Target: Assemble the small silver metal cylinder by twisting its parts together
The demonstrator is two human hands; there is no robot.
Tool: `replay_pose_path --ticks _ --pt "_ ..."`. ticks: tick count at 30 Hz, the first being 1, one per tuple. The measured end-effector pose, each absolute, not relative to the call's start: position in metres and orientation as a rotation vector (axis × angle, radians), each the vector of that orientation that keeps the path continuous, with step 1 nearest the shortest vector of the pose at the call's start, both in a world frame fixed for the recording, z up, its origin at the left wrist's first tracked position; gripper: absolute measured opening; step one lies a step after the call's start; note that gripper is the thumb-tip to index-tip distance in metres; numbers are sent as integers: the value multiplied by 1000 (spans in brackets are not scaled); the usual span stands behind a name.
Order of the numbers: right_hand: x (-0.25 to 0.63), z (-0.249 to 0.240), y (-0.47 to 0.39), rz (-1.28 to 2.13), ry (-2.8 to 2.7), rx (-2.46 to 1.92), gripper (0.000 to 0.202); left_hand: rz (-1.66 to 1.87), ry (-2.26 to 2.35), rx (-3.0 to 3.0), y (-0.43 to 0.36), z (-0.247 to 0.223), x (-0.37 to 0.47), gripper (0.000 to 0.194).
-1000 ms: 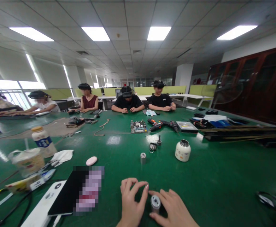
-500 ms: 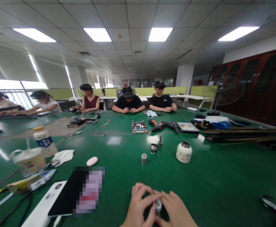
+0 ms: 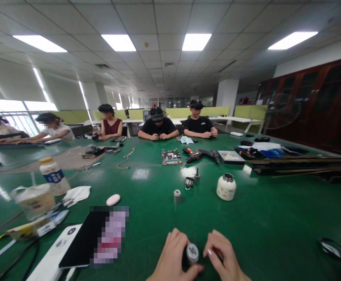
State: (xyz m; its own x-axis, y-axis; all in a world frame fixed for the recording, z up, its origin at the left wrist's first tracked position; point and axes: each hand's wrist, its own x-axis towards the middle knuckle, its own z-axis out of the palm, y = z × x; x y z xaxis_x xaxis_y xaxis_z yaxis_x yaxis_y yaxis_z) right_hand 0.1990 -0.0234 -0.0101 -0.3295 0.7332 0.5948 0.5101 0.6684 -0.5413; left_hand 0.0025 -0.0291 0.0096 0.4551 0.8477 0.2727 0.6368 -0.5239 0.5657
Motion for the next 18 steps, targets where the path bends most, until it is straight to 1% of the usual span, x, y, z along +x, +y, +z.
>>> replay_pose_path --ticks 2,5,8,13,15,18 --pt "195 -6 -22 387 -1947 -1045 34 784 1244 2300 -29 10 2 30" --pt "187 -3 -23 463 -1984 -1121 30 820 1232 2293 -29 8 1 30" --pt "179 2 -25 467 -2029 -1158 24 850 1213 2302 -30 6 0 26" --pt "183 17 -17 500 -1864 -1207 33 867 1217 2257 -31 7 1 29" --pt "193 18 -8 447 -1837 -1263 32 874 1223 2244 -32 9 1 31" --pt "208 8 4 245 -1939 -1391 21 882 1228 2249 -32 10 1 30"
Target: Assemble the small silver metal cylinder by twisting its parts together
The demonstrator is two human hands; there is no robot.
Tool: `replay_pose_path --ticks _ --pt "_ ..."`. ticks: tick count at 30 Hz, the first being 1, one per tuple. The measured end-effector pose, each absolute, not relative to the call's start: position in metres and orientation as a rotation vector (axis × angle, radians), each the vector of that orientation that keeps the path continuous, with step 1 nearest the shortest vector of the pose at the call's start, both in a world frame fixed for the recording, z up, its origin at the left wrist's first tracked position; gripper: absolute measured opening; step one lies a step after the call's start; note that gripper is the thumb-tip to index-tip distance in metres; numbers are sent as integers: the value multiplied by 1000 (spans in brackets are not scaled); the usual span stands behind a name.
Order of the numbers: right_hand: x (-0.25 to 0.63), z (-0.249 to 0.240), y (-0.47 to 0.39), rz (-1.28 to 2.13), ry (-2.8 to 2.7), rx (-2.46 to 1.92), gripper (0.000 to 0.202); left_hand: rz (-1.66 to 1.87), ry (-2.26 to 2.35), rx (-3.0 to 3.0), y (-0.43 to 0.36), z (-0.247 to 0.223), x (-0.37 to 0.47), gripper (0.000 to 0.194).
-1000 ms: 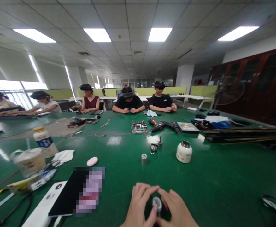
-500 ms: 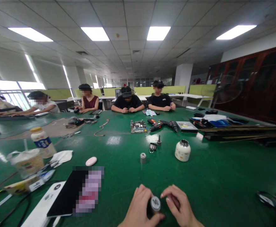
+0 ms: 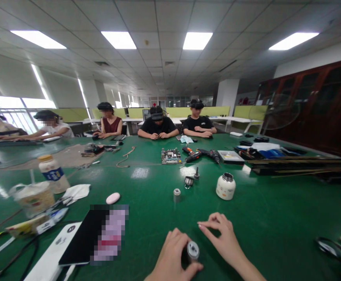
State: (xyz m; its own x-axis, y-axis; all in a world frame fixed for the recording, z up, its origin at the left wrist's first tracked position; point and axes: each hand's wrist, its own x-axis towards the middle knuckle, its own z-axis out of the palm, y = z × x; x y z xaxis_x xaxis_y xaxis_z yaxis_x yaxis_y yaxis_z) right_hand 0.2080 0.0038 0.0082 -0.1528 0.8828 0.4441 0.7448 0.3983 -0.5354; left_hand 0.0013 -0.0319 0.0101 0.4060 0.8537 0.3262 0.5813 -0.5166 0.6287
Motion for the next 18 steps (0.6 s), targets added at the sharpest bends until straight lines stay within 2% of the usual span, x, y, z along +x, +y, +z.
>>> replay_pose_path --ticks 3,7,12,18 --pt "216 -5 8 85 -2027 -1478 13 865 1235 2244 -32 10 1 31" --pt "215 -12 8 31 -2047 -1493 15 873 1236 2258 -33 9 1 31" --pt "206 -1 4 155 -2003 -1491 13 905 1247 2343 -35 11 2 31" --pt "187 30 -20 378 -2060 -1294 8 883 1227 2418 -34 12 0 30"
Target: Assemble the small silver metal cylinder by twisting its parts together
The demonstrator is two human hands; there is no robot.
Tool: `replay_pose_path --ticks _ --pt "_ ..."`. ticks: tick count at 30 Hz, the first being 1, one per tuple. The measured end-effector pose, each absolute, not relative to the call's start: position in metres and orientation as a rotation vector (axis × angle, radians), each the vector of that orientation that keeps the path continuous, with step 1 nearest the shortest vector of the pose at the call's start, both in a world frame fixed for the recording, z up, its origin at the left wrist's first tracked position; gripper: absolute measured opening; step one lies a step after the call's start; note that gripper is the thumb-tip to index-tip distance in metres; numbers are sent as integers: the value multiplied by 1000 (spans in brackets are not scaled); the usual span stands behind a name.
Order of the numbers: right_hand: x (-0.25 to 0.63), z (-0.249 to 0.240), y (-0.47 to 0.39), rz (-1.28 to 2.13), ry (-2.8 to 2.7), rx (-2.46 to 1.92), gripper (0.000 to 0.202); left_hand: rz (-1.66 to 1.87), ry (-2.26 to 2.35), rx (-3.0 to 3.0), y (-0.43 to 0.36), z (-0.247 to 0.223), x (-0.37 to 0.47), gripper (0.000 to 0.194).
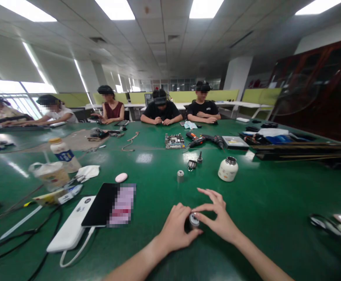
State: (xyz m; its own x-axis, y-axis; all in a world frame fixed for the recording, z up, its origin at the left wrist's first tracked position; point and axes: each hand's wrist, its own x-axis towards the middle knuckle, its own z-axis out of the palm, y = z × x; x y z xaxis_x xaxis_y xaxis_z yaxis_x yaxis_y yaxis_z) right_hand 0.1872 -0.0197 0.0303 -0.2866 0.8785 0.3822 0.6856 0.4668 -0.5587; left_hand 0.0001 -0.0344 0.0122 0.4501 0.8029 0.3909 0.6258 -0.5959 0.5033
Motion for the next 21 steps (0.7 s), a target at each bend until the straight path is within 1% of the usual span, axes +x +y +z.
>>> replay_pose_path --ticks 4,9,15,18,21 --pt "183 42 -26 349 -2092 -1252 7 855 1213 2416 -33 9 -1 29" --pt "187 46 -24 334 -2102 -1210 6 851 1201 2434 -32 9 -2 33" --pt "187 49 -26 322 -2144 -1193 4 867 1179 2431 -31 9 -2 30" --pt "185 47 -26 378 -2100 -1204 9 879 1166 2421 -31 10 -1 28" --pt "186 40 -22 565 -1974 -1143 17 908 1159 2405 -32 12 -1 28"
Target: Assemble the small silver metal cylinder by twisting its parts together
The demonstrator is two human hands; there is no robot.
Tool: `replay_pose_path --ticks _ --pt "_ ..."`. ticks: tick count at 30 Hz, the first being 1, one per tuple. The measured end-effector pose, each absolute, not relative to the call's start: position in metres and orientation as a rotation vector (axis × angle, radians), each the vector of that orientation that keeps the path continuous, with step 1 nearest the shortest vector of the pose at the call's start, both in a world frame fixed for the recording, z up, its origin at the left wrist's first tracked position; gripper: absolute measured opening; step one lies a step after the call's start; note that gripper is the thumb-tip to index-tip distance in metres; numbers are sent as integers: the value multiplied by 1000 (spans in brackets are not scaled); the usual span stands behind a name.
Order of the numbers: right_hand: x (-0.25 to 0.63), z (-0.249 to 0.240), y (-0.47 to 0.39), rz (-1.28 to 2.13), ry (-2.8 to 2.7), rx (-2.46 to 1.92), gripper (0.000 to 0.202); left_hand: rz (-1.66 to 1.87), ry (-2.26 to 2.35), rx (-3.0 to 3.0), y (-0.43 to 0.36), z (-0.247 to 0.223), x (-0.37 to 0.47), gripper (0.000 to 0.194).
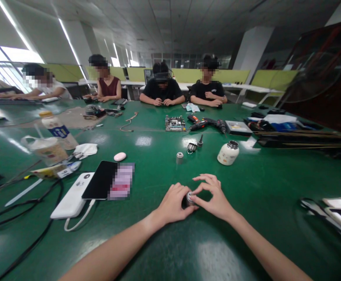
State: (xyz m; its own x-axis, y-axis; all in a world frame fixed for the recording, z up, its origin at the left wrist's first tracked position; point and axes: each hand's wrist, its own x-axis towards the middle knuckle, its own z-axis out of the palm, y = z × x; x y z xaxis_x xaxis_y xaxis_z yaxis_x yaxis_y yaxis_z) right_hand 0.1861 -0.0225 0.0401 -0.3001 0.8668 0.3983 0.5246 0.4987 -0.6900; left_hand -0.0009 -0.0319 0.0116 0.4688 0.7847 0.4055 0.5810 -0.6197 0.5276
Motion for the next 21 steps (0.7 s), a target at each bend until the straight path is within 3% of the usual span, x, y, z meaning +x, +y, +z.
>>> replay_pose_path --ticks 6,10,12,17,21 --pt "189 15 -11 787 -1700 -1104 62 1075 1163 2321 -33 17 -2 65" --pt "186 1 -10 903 -1646 -1122 63 1211 1175 2255 -29 16 -5 23" --pt "185 -1 -11 948 -1652 -1126 63 1240 1160 2250 -27 15 -6 12" --pt "185 -4 -11 1005 -1653 -1154 62 1273 1206 2274 -28 14 -6 11" --pt "186 -5 -11 1019 -1643 -1165 61 1353 1537 2187 -29 9 -6 18"
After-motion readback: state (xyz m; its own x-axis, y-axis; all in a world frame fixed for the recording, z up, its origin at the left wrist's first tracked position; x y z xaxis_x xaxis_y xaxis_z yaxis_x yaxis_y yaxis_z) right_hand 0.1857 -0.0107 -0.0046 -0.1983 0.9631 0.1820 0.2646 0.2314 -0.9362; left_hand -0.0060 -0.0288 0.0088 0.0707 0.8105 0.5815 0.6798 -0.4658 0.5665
